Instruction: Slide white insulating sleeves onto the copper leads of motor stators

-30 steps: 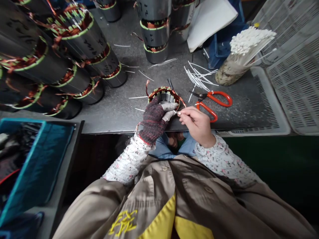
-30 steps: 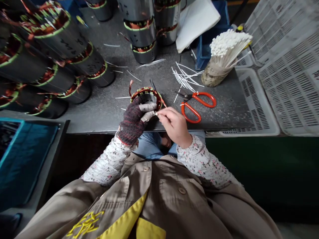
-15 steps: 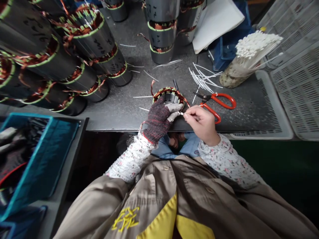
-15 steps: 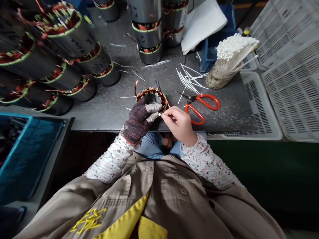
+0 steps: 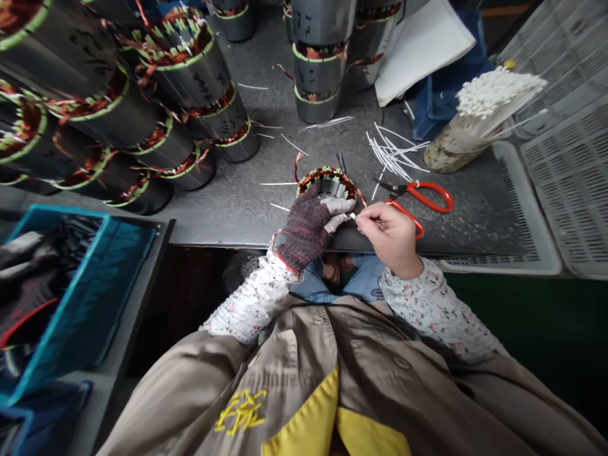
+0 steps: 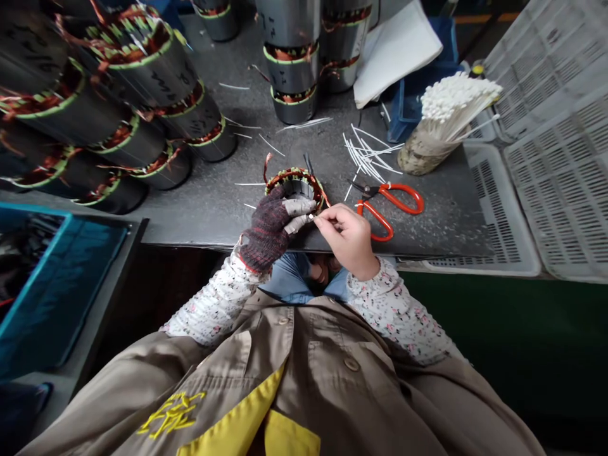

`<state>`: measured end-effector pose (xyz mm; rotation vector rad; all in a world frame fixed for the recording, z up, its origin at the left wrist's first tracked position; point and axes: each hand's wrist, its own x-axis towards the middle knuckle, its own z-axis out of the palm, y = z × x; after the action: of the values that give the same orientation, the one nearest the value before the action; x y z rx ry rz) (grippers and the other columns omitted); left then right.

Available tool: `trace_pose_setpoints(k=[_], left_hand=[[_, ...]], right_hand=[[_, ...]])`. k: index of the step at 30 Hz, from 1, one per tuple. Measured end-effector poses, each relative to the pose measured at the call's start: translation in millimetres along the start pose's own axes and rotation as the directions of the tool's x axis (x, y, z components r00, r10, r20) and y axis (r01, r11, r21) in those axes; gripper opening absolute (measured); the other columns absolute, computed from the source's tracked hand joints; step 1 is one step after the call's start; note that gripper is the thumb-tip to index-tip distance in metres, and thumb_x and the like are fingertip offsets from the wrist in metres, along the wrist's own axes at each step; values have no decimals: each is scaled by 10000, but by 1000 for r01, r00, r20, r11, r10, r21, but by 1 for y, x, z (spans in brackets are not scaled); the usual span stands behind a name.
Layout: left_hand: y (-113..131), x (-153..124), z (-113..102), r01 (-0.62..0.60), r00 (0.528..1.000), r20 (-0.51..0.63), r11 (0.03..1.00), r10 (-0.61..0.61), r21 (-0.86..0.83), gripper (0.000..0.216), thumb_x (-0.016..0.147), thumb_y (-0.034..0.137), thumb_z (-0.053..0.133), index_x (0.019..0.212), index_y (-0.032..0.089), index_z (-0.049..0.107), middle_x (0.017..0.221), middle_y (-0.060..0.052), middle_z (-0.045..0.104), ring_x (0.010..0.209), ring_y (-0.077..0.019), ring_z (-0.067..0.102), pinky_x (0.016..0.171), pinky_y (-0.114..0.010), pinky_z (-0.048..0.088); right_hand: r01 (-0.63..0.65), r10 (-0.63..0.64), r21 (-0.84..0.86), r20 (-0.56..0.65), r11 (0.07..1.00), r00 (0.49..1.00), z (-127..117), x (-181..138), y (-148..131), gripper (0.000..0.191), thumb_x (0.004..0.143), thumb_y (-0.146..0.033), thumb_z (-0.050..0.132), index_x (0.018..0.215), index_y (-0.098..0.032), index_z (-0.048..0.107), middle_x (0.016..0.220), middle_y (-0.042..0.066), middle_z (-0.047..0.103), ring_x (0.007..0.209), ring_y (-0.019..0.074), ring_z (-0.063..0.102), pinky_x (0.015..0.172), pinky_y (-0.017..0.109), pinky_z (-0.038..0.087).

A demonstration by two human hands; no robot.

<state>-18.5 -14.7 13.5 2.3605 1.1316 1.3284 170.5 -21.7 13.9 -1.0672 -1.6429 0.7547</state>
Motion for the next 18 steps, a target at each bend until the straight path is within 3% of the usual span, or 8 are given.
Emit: trace_pose_setpoints(k=[4, 10, 13, 18], left_hand=[[-2, 0, 0, -13, 1000, 19, 1000, 13, 15, 220, 1064, 294, 541, 1225, 291, 692, 1127, -7, 797, 1094, -182, 754, 1109, -438, 548], [-4, 0, -2, -52, 997, 62, 998, 49, 34, 242, 1075, 324, 526, 1286, 305, 643, 1206, -4, 778, 1169, -189, 733, 1150, -463, 526], [-3, -1, -1, -63, 998, 28, 998, 63, 12, 231, 1070, 289, 537, 1264, 320, 657, 1181, 10, 786, 1134, -169, 744, 1145, -443, 533], [-3, -3, 2, 2, 1000, 25, 1000, -3, 18, 225, 1076, 314, 521, 1228, 274, 682, 1168, -14, 787, 1119, -170, 746, 1131, -441, 555]], right_hand=[[64, -65, -58, -12, 996, 998, 2, 0, -5, 155, 871, -257, 657, 722, -214, 647, 743, 11, 682, 662, 139, 617, 606, 275, 488], [-42, 36, -179, -35, 983, 999, 10, 10, 13, 162, 833, -269, 660, 687, -208, 628, 653, -6, 630, 579, 130, 552, 587, 288, 438], [-39, 39, -120, -3, 992, 999, 5, 9, 10, 160, 830, -274, 653, 688, -211, 617, 644, -12, 618, 570, 127, 545, 573, 280, 438], [75, -75, -54, 1, 996, 997, 0, 0, -8, 157, 871, -267, 648, 723, -221, 624, 733, 7, 671, 662, 140, 608, 596, 273, 472]])
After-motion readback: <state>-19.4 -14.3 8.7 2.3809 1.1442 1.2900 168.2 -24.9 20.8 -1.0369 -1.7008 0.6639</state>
